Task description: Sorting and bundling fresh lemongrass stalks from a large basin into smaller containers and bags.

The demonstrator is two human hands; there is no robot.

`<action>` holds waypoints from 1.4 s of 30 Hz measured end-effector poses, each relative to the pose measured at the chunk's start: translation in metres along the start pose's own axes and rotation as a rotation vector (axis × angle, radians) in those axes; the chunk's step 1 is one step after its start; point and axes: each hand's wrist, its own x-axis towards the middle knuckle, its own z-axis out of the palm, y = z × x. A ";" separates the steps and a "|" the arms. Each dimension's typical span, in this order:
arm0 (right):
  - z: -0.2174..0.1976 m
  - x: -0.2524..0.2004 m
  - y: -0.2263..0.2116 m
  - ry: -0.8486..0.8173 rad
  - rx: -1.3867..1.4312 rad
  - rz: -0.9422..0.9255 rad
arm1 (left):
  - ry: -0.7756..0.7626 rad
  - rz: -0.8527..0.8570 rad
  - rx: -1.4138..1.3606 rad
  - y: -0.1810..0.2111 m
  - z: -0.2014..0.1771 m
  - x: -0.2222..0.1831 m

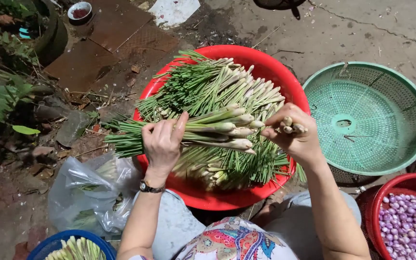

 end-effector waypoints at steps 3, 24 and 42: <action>0.000 0.000 0.002 0.048 -0.144 -0.034 | -0.014 0.037 0.022 -0.003 -0.006 0.002; 0.245 -0.137 0.215 -0.945 -0.876 0.068 | -0.435 0.371 -0.309 -0.071 0.132 -0.226; 0.254 -0.093 0.221 -0.987 -0.711 0.256 | -0.662 0.273 -0.256 -0.092 0.145 -0.240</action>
